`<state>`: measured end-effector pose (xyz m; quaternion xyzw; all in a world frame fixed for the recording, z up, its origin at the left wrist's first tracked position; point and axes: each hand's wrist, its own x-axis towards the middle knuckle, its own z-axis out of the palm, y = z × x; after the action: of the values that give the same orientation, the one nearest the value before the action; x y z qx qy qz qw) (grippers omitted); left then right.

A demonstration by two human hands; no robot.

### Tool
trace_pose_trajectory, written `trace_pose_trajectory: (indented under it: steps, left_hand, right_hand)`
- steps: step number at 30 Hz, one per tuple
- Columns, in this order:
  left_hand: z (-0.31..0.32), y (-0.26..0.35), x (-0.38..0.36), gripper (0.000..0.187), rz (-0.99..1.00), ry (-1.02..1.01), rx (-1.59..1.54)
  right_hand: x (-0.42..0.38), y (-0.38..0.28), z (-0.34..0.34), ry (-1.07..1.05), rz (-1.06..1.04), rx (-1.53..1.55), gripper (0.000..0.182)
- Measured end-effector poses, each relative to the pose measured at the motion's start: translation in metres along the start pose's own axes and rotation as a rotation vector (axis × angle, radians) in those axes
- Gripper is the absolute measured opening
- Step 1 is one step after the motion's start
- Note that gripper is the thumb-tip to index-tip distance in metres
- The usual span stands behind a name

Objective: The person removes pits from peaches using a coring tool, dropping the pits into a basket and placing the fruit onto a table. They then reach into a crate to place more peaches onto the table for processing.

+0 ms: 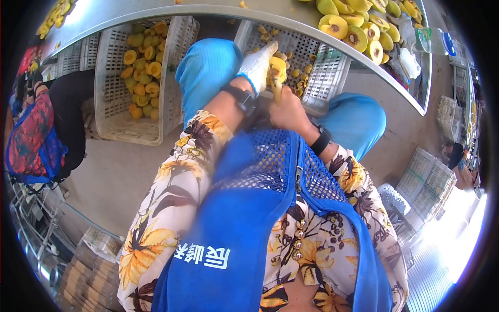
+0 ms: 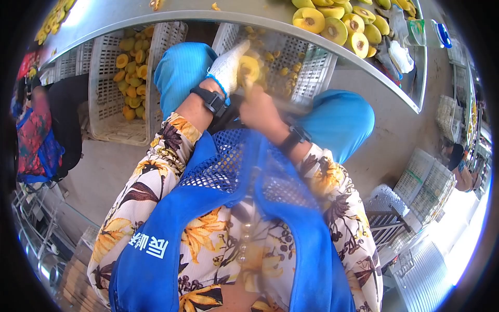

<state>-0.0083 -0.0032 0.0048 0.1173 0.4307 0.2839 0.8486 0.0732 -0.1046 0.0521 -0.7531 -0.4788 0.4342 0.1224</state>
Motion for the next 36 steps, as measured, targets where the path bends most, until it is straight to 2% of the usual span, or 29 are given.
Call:
trace_pose_trajectory:
  steps: [2, 6, 9, 12, 14, 17, 18, 21, 22, 25, 28, 30, 33, 36]
  left_hand:
    - [0.011, 0.001, -0.007, 0.036, 0.086, 0.141, 0.013]
    - [0.007, 0.001, -0.006, 0.036, 0.153, 0.153, 0.076]
    - [0.010, 0.002, -0.008, 0.037, 0.209, 0.238, 0.190]
    - [0.019, 0.008, -0.016, 0.040, 0.280, 0.250, 0.262]
    - [0.017, 0.006, -0.012, 0.043, 0.344, 0.212, 0.310]
    - [0.019, 0.008, -0.012, 0.045, 0.317, 0.193, 0.279]
    - [0.016, 0.010, -0.010, 0.052, 0.309, 0.165, 0.306]
    - [0.018, 0.012, -0.008, 0.060, 0.217, 0.066, -0.111]
    - [0.016, 0.012, -0.010, 0.063, 0.215, 0.010, -0.138]
    - [0.017, 0.016, -0.018, 0.062, 0.240, 0.018, -0.081]
    - [0.015, 0.013, -0.023, 0.047, 0.367, -0.015, -0.040]
    - [0.016, 0.011, -0.028, 0.036, 0.493, -0.026, 0.041]
    - [0.014, 0.007, -0.023, 0.036, 0.581, 0.014, 0.253]
    - [0.016, 0.011, -0.025, 0.040, 0.464, 0.060, 0.277]
  right_hand:
    - [-0.003, -0.001, 0.000, 0.040, -0.066, -0.022, 0.030]
    - [-0.002, -0.007, -0.001, 0.031, -0.075, -0.101, 0.032]
    - [0.006, -0.003, 0.002, 0.036, -0.076, 0.052, 0.025]
    - [0.001, -0.038, -0.028, -0.312, 0.330, 0.492, 0.016]
    - [0.002, -0.026, -0.022, -0.363, 0.292, 0.738, 0.012]
    - [0.007, -0.002, -0.023, -0.505, 0.276, 1.044, 0.009]
    - [0.009, 0.002, -0.026, -0.562, 0.275, 1.136, 0.009]
    - [0.009, 0.007, -0.032, -0.540, 0.267, 1.147, 0.011]
    - [0.009, 0.009, -0.031, -0.540, 0.251, 1.158, 0.012]
    - [0.008, 0.013, -0.023, -0.531, 0.161, 1.171, 0.016]
    - [0.010, 0.017, -0.010, -0.484, 0.012, 1.136, 0.020]
    - [0.011, 0.015, -0.009, -0.458, 0.053, 1.138, 0.019]
    - [0.002, 0.001, -0.010, -0.401, 0.053, 1.044, 0.016]
    - [-0.001, -0.008, -0.002, -0.283, 0.066, 0.823, 0.012]
